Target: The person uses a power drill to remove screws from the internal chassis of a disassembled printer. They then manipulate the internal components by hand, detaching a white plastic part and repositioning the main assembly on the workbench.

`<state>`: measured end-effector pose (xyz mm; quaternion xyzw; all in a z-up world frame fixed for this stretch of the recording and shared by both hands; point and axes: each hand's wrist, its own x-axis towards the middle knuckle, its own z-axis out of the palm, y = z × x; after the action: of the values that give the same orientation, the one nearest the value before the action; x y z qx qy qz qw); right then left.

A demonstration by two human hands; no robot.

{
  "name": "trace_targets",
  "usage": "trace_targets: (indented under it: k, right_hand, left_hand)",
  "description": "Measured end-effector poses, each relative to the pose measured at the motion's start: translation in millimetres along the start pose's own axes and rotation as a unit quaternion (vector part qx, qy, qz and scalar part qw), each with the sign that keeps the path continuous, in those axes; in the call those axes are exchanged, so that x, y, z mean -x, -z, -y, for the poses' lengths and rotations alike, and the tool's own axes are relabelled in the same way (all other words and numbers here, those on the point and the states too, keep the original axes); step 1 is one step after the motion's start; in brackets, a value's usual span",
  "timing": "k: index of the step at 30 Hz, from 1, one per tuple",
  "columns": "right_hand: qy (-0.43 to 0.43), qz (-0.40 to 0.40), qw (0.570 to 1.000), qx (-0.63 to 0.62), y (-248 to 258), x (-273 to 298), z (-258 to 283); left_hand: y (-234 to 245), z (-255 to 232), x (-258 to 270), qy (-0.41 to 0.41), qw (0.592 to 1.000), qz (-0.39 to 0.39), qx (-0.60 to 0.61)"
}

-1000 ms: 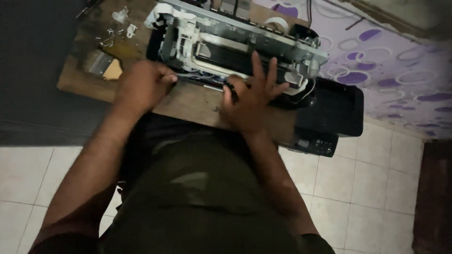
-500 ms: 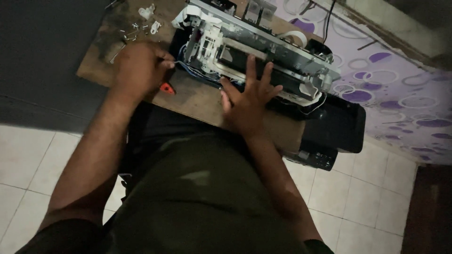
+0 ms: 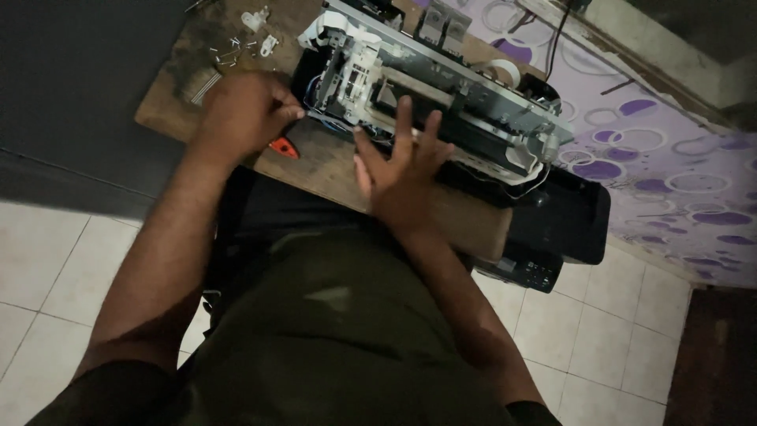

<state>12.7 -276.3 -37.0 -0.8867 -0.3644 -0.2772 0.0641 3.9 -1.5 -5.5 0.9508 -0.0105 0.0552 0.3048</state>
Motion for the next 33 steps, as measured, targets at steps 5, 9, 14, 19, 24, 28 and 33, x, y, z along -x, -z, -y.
trace_targets:
  k: [5, 9, 14, 19, 24, 28, 33]
  right_hand:
    - [0.016, 0.010, 1.000, -0.017, -4.0, -14.9, 10.3]
    - [-0.053, 0.058, 0.996, -0.028, -13.7, -22.1, 19.8]
    - [-0.081, -0.020, 0.997, -0.005, -37.6, -24.0, 22.8]
    - [-0.047, -0.082, 0.989, 0.118, -53.8, -17.8, 14.4]
    - [-0.061, -0.082, 0.988, 0.114, -52.9, -19.4, 21.1]
    - [-0.064, -0.067, 0.989, 0.116, -55.8, -15.9, 18.7]
    - [-0.075, -0.039, 0.986, 0.143, -66.5, -10.6, 20.2]
  left_hand:
    - [1.1, 3.8, 3.6, -0.077, 0.994, -0.016, -0.076]
    - [4.3, 8.3, 11.6, -0.128, 0.991, -0.034, -0.026]
    - [3.9, 18.7, 15.0, -0.196, 0.979, -0.043, 0.047]
    - [9.7, 9.7, 20.4, -0.188, 0.981, 0.004, 0.037]
    - [7.3, 10.6, 18.4, -0.144, 0.989, 0.041, 0.013]
    - [-12.1, 22.8, 18.9, -0.158, 0.987, -0.026, 0.015]
    - [-23.4, 14.0, 21.6, -0.145, 0.984, -0.099, -0.016]
